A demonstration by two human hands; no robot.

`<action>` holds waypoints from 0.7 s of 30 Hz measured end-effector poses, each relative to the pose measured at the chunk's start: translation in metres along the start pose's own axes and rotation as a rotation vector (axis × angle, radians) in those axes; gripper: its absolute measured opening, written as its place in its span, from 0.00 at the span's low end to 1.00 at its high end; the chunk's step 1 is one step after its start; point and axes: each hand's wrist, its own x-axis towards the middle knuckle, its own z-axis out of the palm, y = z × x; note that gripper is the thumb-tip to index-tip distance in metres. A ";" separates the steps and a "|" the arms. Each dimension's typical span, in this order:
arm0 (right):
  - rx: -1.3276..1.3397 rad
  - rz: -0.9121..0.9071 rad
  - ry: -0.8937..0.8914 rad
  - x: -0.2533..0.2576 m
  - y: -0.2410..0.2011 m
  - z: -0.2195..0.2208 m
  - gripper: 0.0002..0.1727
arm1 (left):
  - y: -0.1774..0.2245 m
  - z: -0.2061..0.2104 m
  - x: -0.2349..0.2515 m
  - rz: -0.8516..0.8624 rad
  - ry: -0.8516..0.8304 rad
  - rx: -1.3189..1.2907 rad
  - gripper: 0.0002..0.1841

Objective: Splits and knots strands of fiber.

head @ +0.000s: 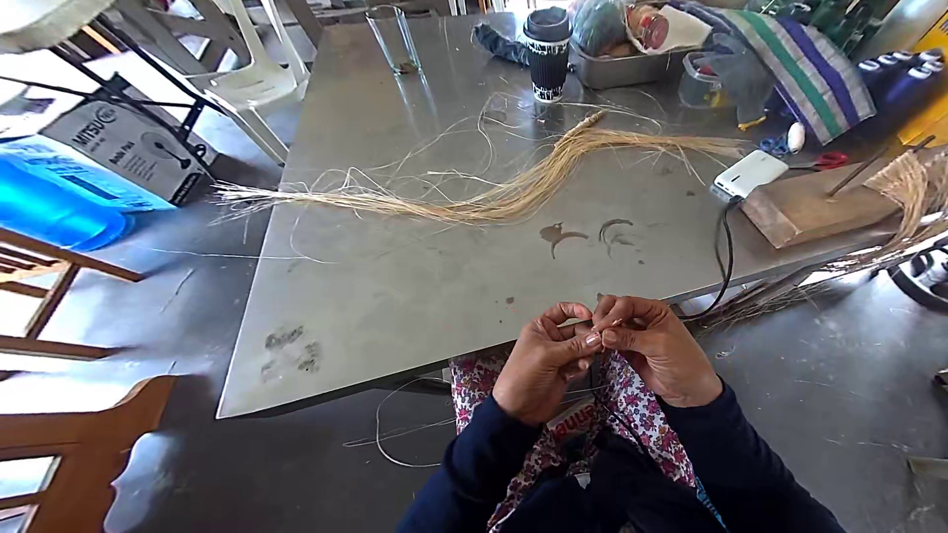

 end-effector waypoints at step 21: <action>-0.937 -0.617 0.210 0.047 -0.009 -0.003 0.04 | 0.013 -0.054 -0.039 0.677 0.492 1.092 0.05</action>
